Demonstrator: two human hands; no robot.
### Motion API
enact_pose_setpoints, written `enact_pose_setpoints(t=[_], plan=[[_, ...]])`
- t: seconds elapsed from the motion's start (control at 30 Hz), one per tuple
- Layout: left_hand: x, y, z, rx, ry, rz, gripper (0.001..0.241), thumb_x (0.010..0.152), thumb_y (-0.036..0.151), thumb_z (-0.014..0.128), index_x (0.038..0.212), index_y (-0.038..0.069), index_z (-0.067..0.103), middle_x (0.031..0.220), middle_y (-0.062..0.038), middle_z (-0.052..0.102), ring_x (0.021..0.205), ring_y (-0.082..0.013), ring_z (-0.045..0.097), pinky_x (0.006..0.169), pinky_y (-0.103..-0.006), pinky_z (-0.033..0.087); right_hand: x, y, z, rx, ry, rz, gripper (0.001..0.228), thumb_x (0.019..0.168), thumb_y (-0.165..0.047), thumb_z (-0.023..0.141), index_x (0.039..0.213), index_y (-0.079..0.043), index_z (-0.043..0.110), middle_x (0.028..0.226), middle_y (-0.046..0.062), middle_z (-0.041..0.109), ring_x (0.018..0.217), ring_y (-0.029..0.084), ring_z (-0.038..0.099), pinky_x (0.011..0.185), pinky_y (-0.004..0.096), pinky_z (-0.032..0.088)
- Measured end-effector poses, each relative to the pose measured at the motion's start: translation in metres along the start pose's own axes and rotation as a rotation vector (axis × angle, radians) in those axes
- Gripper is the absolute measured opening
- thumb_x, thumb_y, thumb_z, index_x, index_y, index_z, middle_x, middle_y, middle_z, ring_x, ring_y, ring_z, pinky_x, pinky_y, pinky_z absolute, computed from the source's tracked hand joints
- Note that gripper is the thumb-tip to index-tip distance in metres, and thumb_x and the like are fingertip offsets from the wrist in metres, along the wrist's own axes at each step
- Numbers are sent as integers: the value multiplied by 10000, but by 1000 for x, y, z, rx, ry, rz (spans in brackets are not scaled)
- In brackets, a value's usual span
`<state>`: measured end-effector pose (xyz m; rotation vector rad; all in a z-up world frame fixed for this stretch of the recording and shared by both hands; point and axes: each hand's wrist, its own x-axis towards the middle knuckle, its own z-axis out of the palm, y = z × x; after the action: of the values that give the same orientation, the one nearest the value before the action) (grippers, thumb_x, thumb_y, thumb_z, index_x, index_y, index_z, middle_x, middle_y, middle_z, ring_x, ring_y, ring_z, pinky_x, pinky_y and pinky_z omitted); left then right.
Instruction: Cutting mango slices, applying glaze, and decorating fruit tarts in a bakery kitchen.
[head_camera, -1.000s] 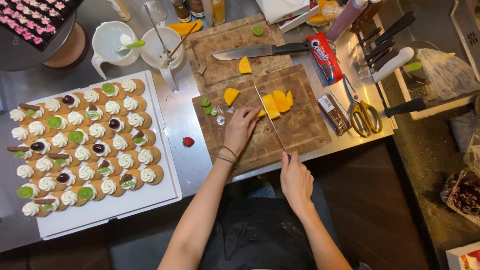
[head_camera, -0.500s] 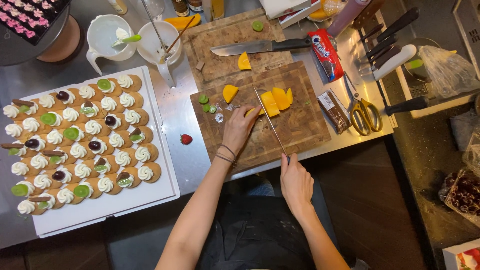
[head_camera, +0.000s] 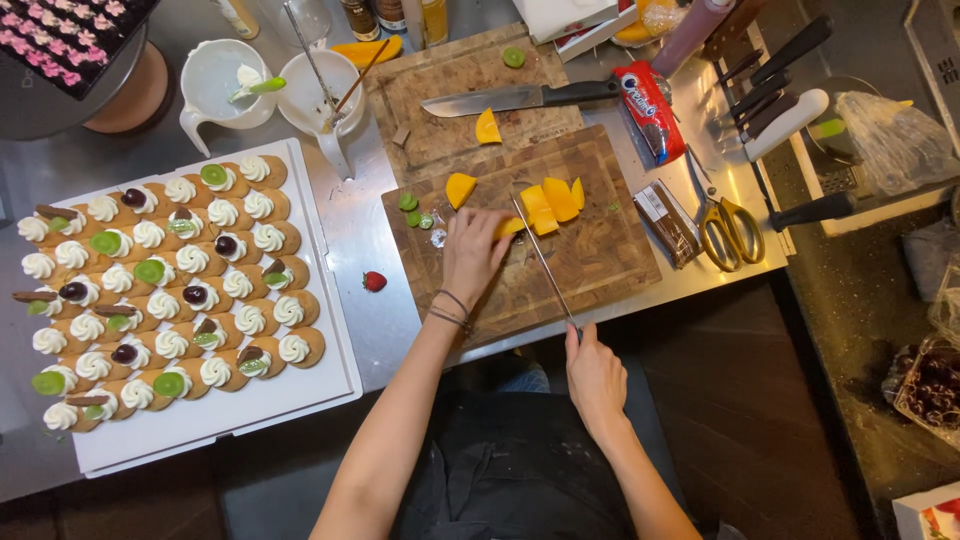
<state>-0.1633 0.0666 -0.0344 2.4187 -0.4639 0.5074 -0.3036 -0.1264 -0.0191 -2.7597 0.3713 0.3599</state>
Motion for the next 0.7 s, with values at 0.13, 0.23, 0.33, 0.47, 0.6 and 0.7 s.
enact_pose_setpoints(t=[0.13,0.23,0.33,0.47,0.6,0.7], plan=[[-6,1,1,-238,91,-242,295,887,128,801,1127,44,651,1038,-84,649,998,-316,634,835,-407,540,-12,2,-10,-24,-47,69,466,1072,-441,404,995,-18,583,766,249,701,744,484,686,641,574,548],[-12,-2,6,-598,211,-349,377,894,117,746,1205,26,553,1155,-94,615,1042,-273,670,907,-364,565,-10,-8,-20,131,-31,97,444,1056,-436,404,1048,-38,598,747,268,701,758,504,677,678,594,529],[-25,-8,13,-411,114,-307,291,870,53,779,1142,38,678,1087,-144,622,1021,-303,673,889,-374,561,-4,-18,-21,143,-12,99,463,1045,-449,405,1068,-27,594,781,272,699,778,512,674,681,603,526],[-30,-8,13,-372,93,-208,315,911,48,740,1213,34,650,1210,-122,672,1122,-314,668,949,-387,561,1,-29,-17,84,-13,13,482,1079,-445,390,1005,-8,579,755,262,698,735,504,673,652,595,527],[-31,-7,12,-212,58,-97,331,925,38,710,1254,62,684,1254,-104,688,1119,-310,668,927,-405,566,-1,-32,-13,71,36,-38,484,1077,-430,392,939,-3,573,727,243,693,681,494,667,594,591,519],[-32,-10,17,-189,69,-87,332,941,57,715,1270,93,697,1238,-84,696,1119,-287,683,936,-390,578,-3,-35,-18,65,2,-10,495,1086,-434,396,922,-2,573,679,237,681,648,464,679,579,555,531]])
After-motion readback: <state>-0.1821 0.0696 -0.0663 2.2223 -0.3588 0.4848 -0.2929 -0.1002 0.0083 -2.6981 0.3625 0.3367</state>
